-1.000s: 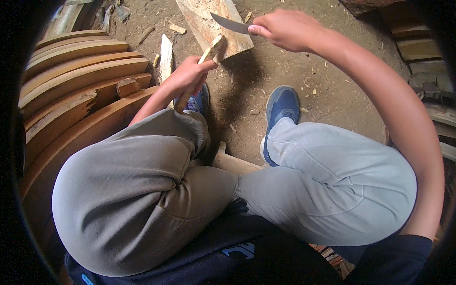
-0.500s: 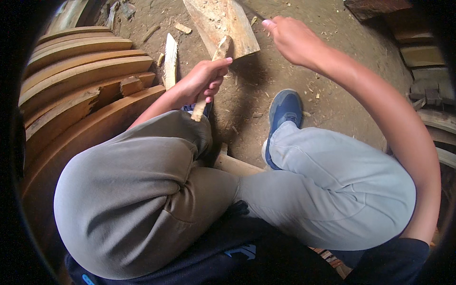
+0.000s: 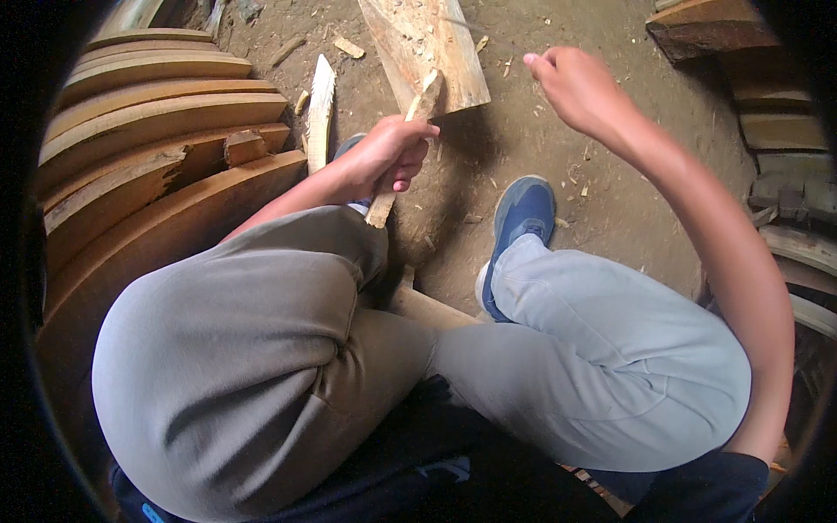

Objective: The person sits on the ground and uses a knife to carve a small piece of wood held in the left hand. The person repeatedly shaves thin layers from the wood, rotating it to work different sides, and occasionally pauses to inspect the carved surface.

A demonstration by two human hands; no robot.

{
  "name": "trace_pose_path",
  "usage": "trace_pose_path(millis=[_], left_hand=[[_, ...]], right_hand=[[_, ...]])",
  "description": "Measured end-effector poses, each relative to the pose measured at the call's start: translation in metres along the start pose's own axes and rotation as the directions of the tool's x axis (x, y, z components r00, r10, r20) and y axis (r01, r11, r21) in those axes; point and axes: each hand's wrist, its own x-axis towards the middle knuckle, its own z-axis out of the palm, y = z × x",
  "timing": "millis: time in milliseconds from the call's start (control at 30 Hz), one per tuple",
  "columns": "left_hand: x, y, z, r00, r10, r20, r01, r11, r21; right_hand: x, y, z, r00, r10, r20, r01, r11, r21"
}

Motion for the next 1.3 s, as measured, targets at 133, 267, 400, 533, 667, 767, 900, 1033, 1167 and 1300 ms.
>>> trace_pose_path(millis=[133,267,400,533,667,767,900,1033,1167,1300], left_hand=[[-0.003,0.001,0.002,0.999,0.027,0.037,-0.025,0.999,-0.041],[-0.003,0.003,-0.001,0.992,0.048,0.115,-0.042,0.998,-0.056],[-0.004,0.002,-0.004,0.993,0.017,0.113,-0.006,0.995,-0.099],[-0.001,0.0,0.0,0.998,0.058,0.008,-0.057,0.992,-0.109],[0.004,0.004,-0.009,0.982,0.173,-0.072,-0.175,0.984,-0.025],[0.0,0.007,-0.007,0.977,0.191,-0.095,-0.182,0.979,0.092],[0.004,0.008,-0.007,0.929,0.357,-0.101,-0.348,0.933,0.095],[0.011,0.016,-0.011,0.778,0.461,-0.427,-0.528,0.848,-0.045],[0.019,0.023,-0.027,0.639,0.512,-0.574,-0.569,0.817,0.095],[0.031,0.024,-0.048,0.702,0.472,-0.534,-0.497,0.861,0.108]], right_hand=[[-0.006,-0.006,0.008,0.961,0.128,0.247,-0.188,0.953,0.238],[-0.005,0.01,0.021,0.996,-0.052,0.067,0.038,0.981,0.192],[-0.018,-0.032,0.005,0.962,0.16,0.22,-0.203,0.961,0.189],[-0.016,-0.039,0.004,0.946,0.141,0.293,-0.166,0.984,0.06],[-0.007,-0.023,-0.022,0.99,-0.127,0.054,0.135,0.975,-0.178],[-0.002,-0.03,-0.067,0.986,-0.163,-0.043,0.143,0.942,-0.303],[0.001,-0.019,-0.072,0.982,-0.112,-0.153,0.054,0.937,-0.345],[0.007,-0.012,-0.023,0.983,0.039,-0.18,-0.054,0.995,-0.084],[0.011,-0.017,0.021,0.978,0.196,-0.07,-0.179,0.965,0.191],[0.024,-0.019,0.058,0.979,0.201,-0.029,-0.178,0.917,0.357]])
